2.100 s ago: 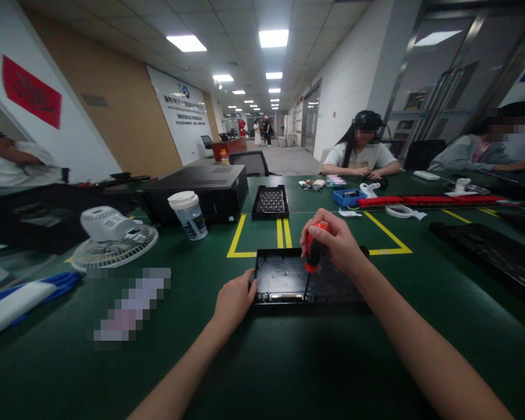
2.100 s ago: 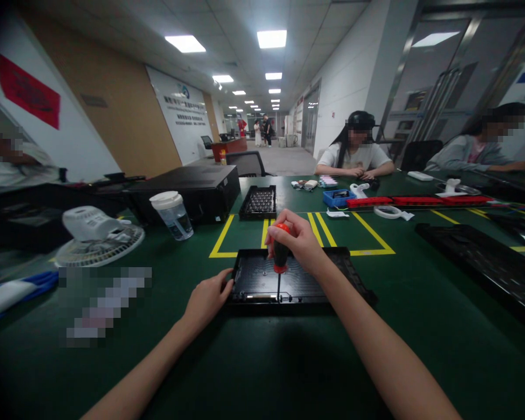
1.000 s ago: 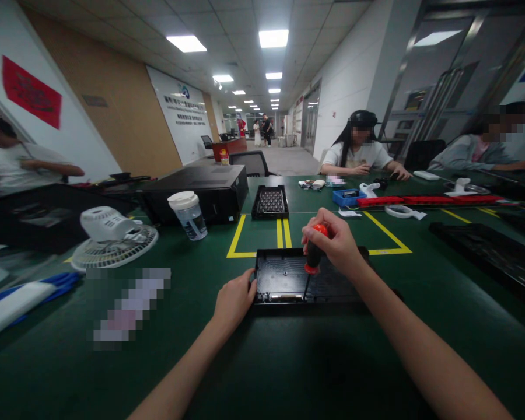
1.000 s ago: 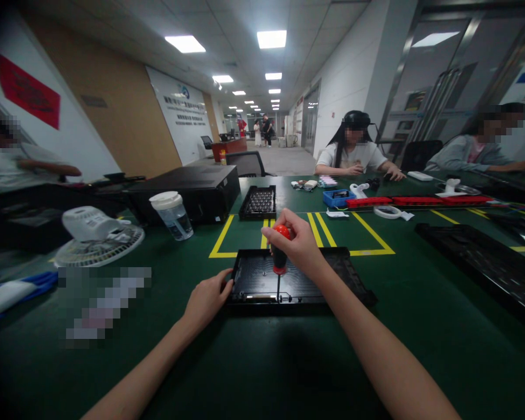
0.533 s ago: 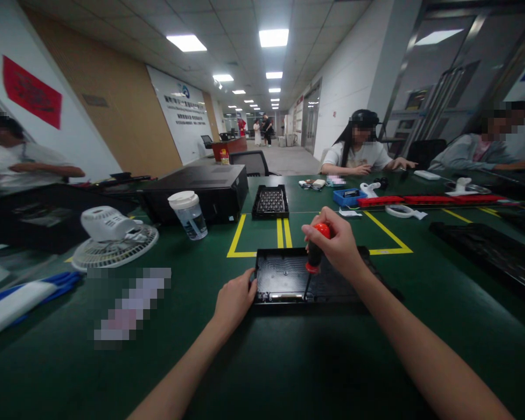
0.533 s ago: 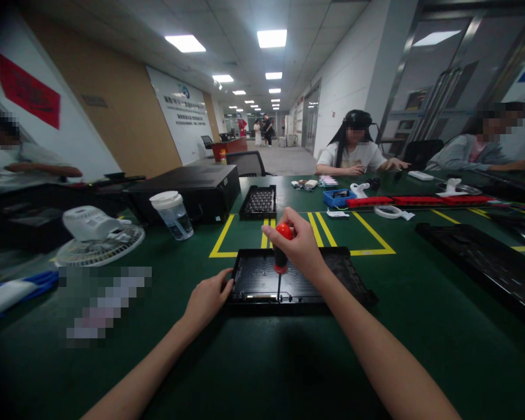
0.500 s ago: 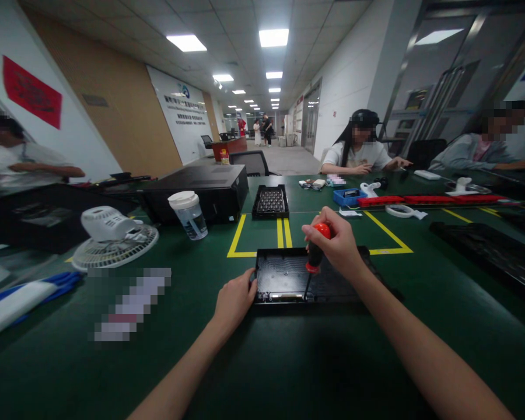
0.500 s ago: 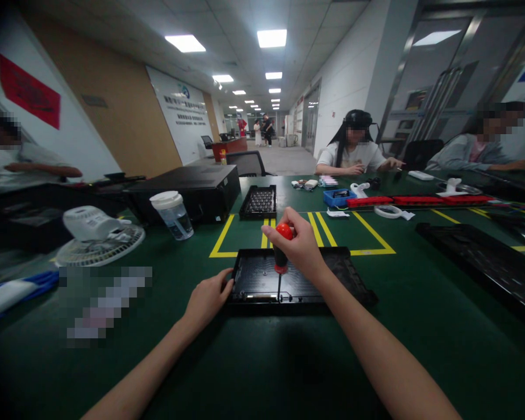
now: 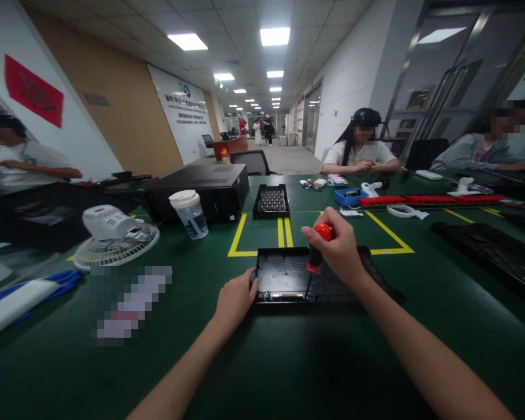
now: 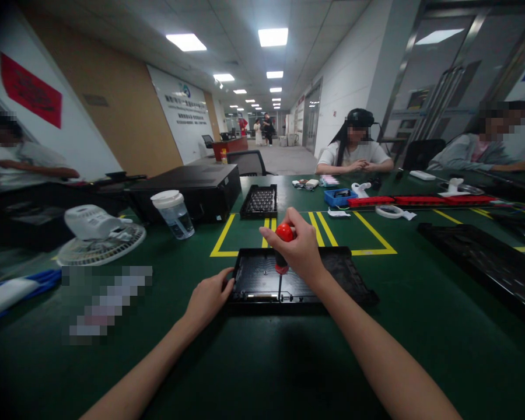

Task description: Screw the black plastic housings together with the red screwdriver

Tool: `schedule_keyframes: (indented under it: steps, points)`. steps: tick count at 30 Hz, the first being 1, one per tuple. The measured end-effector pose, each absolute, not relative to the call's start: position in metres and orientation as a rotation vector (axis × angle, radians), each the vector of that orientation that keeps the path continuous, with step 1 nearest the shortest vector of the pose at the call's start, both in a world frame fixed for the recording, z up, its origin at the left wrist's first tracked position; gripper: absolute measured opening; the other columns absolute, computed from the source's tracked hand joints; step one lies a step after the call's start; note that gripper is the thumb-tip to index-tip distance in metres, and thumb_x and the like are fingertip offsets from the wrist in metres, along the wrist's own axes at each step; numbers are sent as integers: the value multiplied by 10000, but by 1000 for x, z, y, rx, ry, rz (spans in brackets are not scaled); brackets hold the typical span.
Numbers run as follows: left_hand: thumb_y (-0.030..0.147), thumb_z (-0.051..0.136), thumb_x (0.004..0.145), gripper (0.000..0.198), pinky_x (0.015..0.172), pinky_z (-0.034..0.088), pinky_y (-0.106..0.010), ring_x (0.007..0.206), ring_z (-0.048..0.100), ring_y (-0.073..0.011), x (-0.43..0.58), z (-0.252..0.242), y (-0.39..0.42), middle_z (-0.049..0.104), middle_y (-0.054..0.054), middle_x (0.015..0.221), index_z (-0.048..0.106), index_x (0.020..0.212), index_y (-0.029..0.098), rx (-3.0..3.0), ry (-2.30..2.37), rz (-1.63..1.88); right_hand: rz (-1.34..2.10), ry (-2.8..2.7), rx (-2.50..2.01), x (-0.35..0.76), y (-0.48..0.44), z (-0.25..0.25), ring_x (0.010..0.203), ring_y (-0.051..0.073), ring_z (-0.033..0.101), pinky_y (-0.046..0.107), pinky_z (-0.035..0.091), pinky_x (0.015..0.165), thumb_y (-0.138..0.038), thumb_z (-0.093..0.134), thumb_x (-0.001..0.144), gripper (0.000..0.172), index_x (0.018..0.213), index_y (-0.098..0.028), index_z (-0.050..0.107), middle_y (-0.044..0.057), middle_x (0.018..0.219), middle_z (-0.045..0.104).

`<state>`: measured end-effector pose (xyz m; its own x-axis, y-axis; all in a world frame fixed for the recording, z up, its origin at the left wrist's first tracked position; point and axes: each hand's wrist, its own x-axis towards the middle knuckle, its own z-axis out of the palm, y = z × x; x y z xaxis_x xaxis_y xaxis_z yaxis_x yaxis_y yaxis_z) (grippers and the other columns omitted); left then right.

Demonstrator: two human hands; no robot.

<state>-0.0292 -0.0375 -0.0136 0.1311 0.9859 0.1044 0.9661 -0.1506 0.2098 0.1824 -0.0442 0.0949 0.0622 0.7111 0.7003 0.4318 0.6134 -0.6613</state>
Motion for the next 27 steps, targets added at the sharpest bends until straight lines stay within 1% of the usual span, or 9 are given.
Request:
schedule_keyframes:
  steps: [4, 10, 18, 27]
  points:
    - [379, 345, 863, 392, 705, 462, -281, 794, 628, -182, -30, -17, -36, 661, -60, 929, 447, 1219, 251, 2320, 1982, 348, 212, -1568, -1015, 182, -45, 95, 514, 84, 355, 221, 304, 495, -317, 629, 700, 308, 622, -195, 357, -48, 568, 375]
    - [366, 355, 864, 389, 736, 455, -270, 830, 622, -174, -27, -10, -38, 653, -63, 974, 449, 1220, 240, 2262, 2003, 295, 155, -1558, -1036, 181, -45, 93, 509, 86, 350, 230, 306, 508, -332, 611, 713, 315, 619, -197, 343, -52, 565, 361]
    - [373, 349, 866, 392, 715, 459, -269, 814, 625, -172, -29, -11, -38, 660, -61, 952, 444, 1224, 247, 2275, 1980, 324, 135, -1538, -1033, 180, -45, 91, 511, 94, 343, 232, 300, 512, -337, 591, 726, 316, 617, -199, 328, -49, 558, 335]
    - [362, 353, 865, 393, 715, 462, -270, 794, 623, -166, -29, -11, -37, 665, -51, 913, 449, 1224, 236, 2283, 1964, 340, 100, -1537, -1028, 179, -45, 89, 519, 111, 351, 247, 279, 510, -364, 452, 809, 264, 634, -201, 341, -34, 558, 348]
